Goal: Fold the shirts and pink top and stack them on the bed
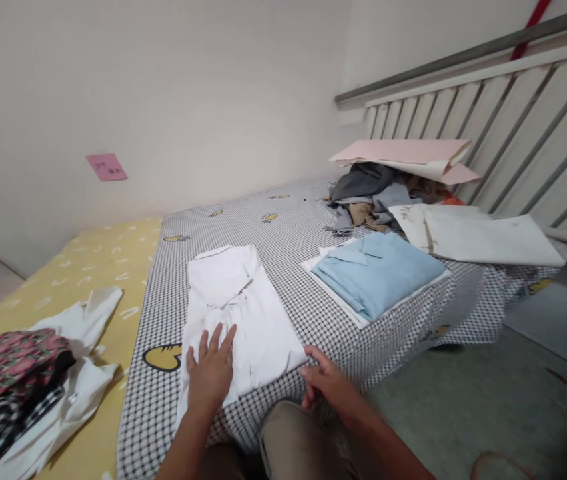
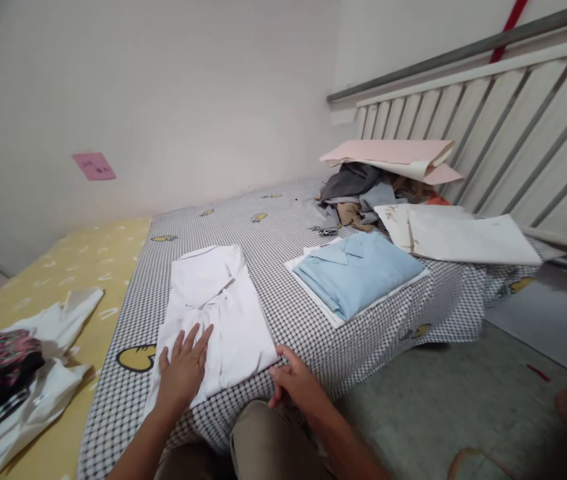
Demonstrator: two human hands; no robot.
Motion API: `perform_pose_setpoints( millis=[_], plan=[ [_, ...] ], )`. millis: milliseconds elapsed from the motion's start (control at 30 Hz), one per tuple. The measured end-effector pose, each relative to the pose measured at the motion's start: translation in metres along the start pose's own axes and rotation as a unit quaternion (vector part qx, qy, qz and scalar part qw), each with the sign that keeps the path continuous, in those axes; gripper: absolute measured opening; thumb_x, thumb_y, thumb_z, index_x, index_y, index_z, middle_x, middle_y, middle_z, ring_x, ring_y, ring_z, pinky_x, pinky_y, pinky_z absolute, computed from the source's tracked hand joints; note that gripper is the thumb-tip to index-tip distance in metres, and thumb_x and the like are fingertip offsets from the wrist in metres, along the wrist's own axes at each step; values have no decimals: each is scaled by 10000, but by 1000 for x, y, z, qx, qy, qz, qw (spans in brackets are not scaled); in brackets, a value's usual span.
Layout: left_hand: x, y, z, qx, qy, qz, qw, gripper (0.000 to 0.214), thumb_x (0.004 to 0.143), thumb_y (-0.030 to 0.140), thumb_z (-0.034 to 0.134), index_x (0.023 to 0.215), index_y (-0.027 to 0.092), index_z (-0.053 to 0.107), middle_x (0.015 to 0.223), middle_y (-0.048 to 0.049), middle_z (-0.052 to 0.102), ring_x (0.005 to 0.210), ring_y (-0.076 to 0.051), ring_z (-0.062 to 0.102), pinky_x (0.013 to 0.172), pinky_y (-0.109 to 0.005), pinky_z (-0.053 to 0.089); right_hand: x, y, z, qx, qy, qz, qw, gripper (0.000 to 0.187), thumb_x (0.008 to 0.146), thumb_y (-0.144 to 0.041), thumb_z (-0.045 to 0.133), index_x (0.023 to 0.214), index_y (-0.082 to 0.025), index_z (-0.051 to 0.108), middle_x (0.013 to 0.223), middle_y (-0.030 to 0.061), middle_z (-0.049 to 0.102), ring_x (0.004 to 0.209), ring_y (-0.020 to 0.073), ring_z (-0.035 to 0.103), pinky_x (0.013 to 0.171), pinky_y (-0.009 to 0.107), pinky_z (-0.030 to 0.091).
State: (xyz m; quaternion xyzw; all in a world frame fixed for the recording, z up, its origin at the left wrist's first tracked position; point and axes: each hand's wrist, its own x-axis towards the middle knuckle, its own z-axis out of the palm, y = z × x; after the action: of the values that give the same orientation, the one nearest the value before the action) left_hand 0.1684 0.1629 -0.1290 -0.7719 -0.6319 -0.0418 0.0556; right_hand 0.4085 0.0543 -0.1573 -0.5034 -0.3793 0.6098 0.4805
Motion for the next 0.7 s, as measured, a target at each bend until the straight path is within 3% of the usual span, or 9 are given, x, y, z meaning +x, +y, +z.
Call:
perform_pose_setpoints(
  millis=[167, 300, 400, 467, 567, 700],
  plan=[
    [0, 0, -1, 6, 17, 3, 1000, 526, 1031, 264, 245, 1531, 412, 311, 1630, 6, 354, 1509, -307, 301, 1179, -657, 267, 12, 14, 7, -59, -30, 12, 998, 688, 756, -672, 538, 1248, -197, 464, 537, -91, 601, 476, 172, 644, 427, 239, 382],
    [0, 1, -3, 2, 14, 9, 1000, 551, 1015, 222, 275, 1529, 418, 314, 1634, -17, 348, 1509, -328, 296, 1161, -672, 287, 16, 7, 8, -98, 71, -47, 992, 467, 826, -694, 440, 851, -233, 514, 539, -56, 605, 496, 168, 637, 482, 266, 427],
    [0, 1, -5, -4, -2, 10, 1000, 541, 1016, 233, 295, 1516, 433, 342, 1641, -8, 334, 1516, -340, 275, 1167, -683, 267, 15, -7, 4, -180, 115, -88, 973, 424, 911, -627, 367, 723, -261, 468, 489, -53, 564, 480, 168, 602, 543, 286, 449],
    [0, 1, -5, -11, -6, 9, 1000, 535, 1018, 243, 304, 1514, 440, 343, 1644, -8, 327, 1516, -339, 276, 1169, -688, 262, 14, -14, 0, -316, 147, -99, 932, 426, 974, -541, 286, 700, -268, 465, 484, -38, 556, 491, 173, 594, 585, 292, 437],
    [-1, 0, -5, -22, -9, 8, 1000, 531, 1020, 253, 309, 1514, 447, 339, 1646, -10, 322, 1518, -334, 273, 1174, -688, 254, 16, -15, -5, -499, 180, -77, 844, 392, 1002, -424, 285, 727, -262, 512, 642, 30, 664, 665, 206, 662, 639, 295, 397],
    [-3, 1, -4, -42, -8, 8, 999, 536, 1018, 253, 329, 1512, 460, 332, 1650, -2, 309, 1524, -338, 253, 1180, -691, 241, 16, -8, -9, -560, 171, -38, 810, 353, 1008, -371, 310, 809, -251, 575, 780, 82, 728, 793, 257, 700, 628, 303, 360]
  ],
)
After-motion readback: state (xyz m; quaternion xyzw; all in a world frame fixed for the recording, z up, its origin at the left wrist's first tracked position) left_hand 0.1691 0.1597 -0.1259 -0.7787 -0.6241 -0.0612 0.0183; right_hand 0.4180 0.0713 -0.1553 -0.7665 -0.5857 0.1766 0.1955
